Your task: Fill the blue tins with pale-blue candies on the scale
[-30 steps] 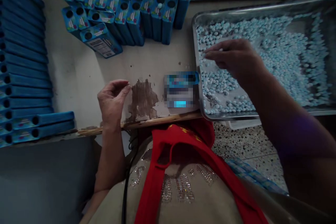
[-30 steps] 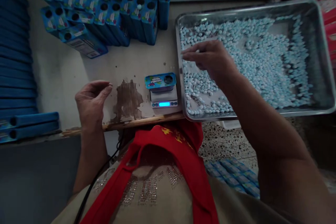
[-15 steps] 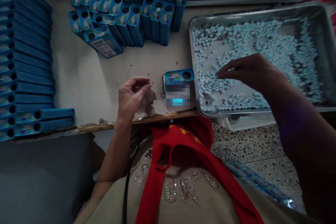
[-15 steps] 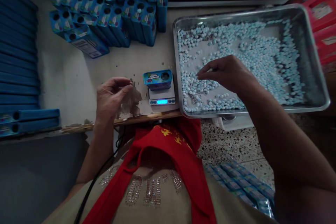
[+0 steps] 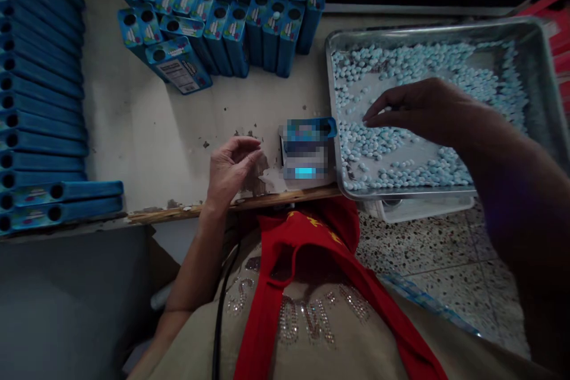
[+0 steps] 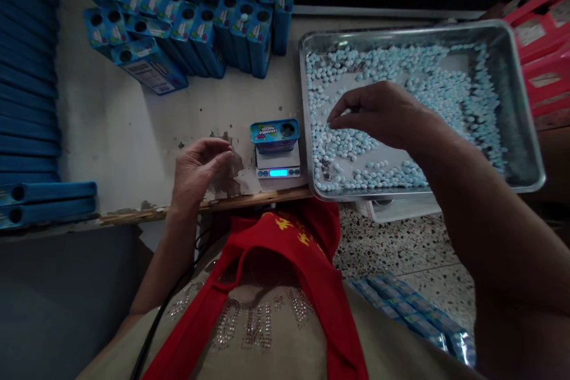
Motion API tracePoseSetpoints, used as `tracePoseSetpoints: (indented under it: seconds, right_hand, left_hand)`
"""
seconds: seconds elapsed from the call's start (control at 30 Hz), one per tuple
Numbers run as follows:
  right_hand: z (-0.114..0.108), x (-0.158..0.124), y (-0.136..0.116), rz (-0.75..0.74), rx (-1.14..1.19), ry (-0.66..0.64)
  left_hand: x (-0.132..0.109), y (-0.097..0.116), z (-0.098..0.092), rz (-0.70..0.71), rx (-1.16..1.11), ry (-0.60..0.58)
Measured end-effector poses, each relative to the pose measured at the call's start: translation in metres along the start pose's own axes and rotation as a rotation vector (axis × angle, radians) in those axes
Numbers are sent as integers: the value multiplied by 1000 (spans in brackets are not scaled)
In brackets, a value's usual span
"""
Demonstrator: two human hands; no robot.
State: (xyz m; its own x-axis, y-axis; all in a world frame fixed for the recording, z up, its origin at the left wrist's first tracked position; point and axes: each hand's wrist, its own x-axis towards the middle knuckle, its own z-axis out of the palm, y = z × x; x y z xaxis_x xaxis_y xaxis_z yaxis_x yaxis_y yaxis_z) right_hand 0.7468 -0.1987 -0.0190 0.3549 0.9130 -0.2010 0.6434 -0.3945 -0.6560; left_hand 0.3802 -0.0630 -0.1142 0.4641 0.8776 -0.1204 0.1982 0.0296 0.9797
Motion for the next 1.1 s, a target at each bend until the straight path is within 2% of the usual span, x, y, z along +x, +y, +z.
tracePoseSetpoints:
  seconds: [0.1,0.23,0.37,0.57,0.63,0.7,0.8,0.93,1.0,1.1]
  right_hand:
    - [-7,1,-18,11,-63,-121]
    - [-8,0,-39,-63,40,-182]
    - [0,-3,-56,-122,136,-194]
    - [19,-1,-72,-191,19,-155]
    - [24,0,-74,-202,0,-157]
    - [27,1,-73,-202,36,-151]
    - [28,3,-64,-104,243,-105]
    - [31,23,-45,77,636,29]
    - [37,43,-42,89,717,40]
    - [51,82,-54,19,736,-36]
  left_hand:
    - [1,-2,1,-26,-13,-11]
    - [1,-4,2,-28,-55,-18]
    - [1,-8,0,-5,-67,-18]
    - [6,-12,0,28,-38,-42]
    - [11,-5,7,134,30,-59]
    - [16,9,22,315,142,-100]
    - [25,34,50,538,371,-225]
    - [33,61,77,580,656,-395]
    - [36,68,79,584,738,-418]
    - [37,74,72,589,828,-419]
